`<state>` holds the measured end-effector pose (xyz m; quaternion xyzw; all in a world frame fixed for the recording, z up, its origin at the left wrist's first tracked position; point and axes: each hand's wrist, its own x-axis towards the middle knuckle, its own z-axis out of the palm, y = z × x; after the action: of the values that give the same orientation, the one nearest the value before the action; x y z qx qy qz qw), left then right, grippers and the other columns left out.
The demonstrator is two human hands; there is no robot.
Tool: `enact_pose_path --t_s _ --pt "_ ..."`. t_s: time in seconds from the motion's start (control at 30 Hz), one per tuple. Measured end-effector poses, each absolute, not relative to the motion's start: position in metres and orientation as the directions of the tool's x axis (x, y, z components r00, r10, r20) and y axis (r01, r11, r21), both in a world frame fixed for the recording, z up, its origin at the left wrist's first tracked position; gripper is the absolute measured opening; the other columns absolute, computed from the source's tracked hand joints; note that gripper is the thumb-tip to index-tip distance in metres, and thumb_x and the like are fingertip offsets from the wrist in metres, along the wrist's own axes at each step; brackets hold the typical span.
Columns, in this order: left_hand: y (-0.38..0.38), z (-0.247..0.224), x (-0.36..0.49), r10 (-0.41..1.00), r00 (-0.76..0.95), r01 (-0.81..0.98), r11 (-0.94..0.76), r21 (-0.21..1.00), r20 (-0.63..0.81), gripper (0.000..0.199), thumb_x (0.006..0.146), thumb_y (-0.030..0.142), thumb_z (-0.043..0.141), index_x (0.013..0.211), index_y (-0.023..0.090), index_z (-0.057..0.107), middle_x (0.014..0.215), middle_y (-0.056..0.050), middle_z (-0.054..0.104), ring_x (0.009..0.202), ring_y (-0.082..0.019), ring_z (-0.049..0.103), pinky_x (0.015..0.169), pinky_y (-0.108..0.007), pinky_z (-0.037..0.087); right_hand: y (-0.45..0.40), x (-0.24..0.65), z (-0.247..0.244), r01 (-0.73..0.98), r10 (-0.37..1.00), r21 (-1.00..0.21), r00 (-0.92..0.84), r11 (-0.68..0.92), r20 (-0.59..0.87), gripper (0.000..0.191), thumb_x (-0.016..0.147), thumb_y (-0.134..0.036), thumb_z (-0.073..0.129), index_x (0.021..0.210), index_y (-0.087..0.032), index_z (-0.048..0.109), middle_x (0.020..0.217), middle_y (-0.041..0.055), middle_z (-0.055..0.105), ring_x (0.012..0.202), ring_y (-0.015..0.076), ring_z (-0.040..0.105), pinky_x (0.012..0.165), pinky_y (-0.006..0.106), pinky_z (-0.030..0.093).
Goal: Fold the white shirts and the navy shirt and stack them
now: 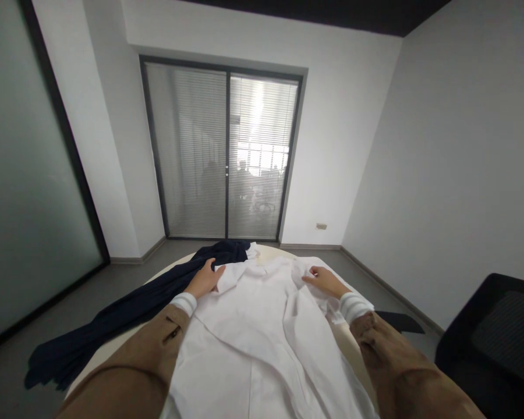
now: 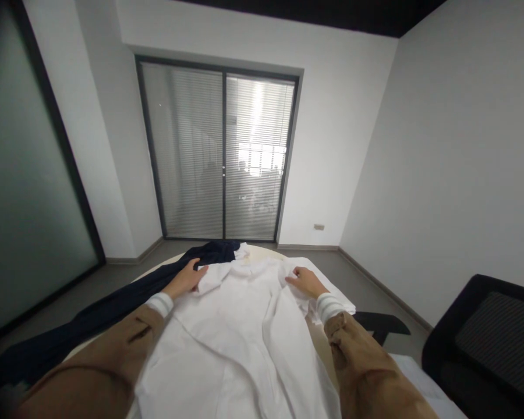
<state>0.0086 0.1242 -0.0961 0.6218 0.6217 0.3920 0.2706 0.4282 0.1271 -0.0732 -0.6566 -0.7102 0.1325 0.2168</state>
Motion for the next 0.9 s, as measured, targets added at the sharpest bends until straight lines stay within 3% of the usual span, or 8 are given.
enact_pose_path --t_s 0.1,0.2,0.3,0.43,0.53,0.67,0.77,0.9 --pt "0.127 -0.101 0.02 0.979 0.031 0.59 -0.179 0.788 0.2 0.041 0.076 0.023 0.068 0.115 0.011 0.07 0.103 -0.013 0.076 0.085 -0.026 0.072 0.086 -0.033 0.052 0.131 0.42 -0.079 0.86 0.987 -0.493 -0.07 0.134 0.145 0.028 0.079 -0.032 0.06 0.099 -0.014 0.068 0.087 0.0048 0.07 0.079 0.019 0.061 0.076 0.029 0.046" --pt "0.127 -0.101 0.028 0.959 0.116 0.604 -0.276 0.747 0.26 0.028 0.077 0.016 0.063 0.101 0.017 0.077 0.108 -0.011 0.075 0.103 -0.028 0.069 0.1 -0.036 0.048 0.134 0.415 -0.082 0.792 0.977 -0.575 -0.198 0.207 0.078 0.053 0.076 -0.016 0.054 0.128 -0.018 0.061 0.102 0.0033 0.073 0.084 0.0176 0.065 0.08 0.028 0.049" --pt "0.132 -0.095 0.029 0.929 0.156 0.62 -0.357 0.699 0.336 0.034 0.082 0.014 0.057 0.107 0.021 0.078 0.113 -0.009 0.073 0.115 -0.028 0.063 0.108 -0.038 0.042 0.139 0.414 -0.079 0.73 0.956 -0.64 -0.294 0.239 0.022 0.051 0.076 -0.013 0.053 0.125 -0.018 0.067 0.12 0.0071 0.071 0.103 0.0209 0.067 0.096 0.032 0.047" --pt "0.149 -0.084 0.018 0.825 0.19 0.66 -0.509 0.553 0.533 0.049 0.085 0.008 0.045 0.124 0.023 0.07 0.128 -0.008 0.064 0.125 -0.024 0.055 0.114 -0.036 0.037 0.152 0.417 -0.071 0.78 0.953 -0.562 -0.145 0.276 0.267 0.042 0.086 -0.022 0.051 0.123 -0.016 0.07 0.131 0.0097 0.067 0.12 0.0243 0.061 0.108 0.035 0.041" --pt "0.166 -0.087 0.01 0.834 0.075 0.683 -0.442 0.582 0.546 0.051 0.088 0.012 0.042 0.134 0.018 0.063 0.14 -0.01 0.056 0.135 -0.025 0.045 0.118 -0.04 0.031 0.162 0.421 -0.07 0.875 0.911 -0.453 0.036 0.17 0.412 0.047 0.089 -0.022 0.047 0.133 -0.018 0.064 0.137 0.0103 0.062 0.119 0.0257 0.062 0.107 0.037 0.042" --pt "0.181 -0.101 0.006 0.9 0.02 0.66 -0.339 0.671 0.436 0.043 0.086 0.023 0.051 0.124 0.009 0.067 0.132 -0.018 0.062 0.129 -0.032 0.052 0.116 -0.046 0.034 0.17 0.425 -0.078 0.923 0.957 -0.378 0.05 0.065 0.287 0.04 0.084 -0.019 0.057 0.121 -0.015 0.071 0.127 0.0144 0.067 0.117 0.0289 0.064 0.103 0.037 0.045" --pt "0.179 -0.105 0.01 0.908 0.065 0.643 -0.355 0.679 0.414 0.044 0.078 0.016 0.053 0.119 0.013 0.07 0.13 -0.015 0.065 0.128 -0.031 0.055 0.116 -0.044 0.035 0.171 0.422 -0.082 0.914 0.975 -0.396 -0.004 0.094 0.224 0.026 0.084 -0.025 0.061 0.101 -0.016 0.078 0.109 0.0123 0.075 0.107 0.0279 0.068 0.096 0.035 0.047" --pt "0.165 -0.09 0.024 0.88 0.244 0.57 -0.471 0.673 0.409 0.043 0.075 0.009 0.046 0.106 0.018 0.074 0.12 -0.008 0.07 0.113 -0.024 0.063 0.109 -0.039 0.042 0.169 0.413 -0.079 0.887 0.978 -0.449 -0.012 0.107 0.209 0.046 0.086 -0.045 0.063 0.123 -0.02 0.069 0.111 0.0098 0.075 0.101 0.0254 0.069 0.089 0.033 0.049"
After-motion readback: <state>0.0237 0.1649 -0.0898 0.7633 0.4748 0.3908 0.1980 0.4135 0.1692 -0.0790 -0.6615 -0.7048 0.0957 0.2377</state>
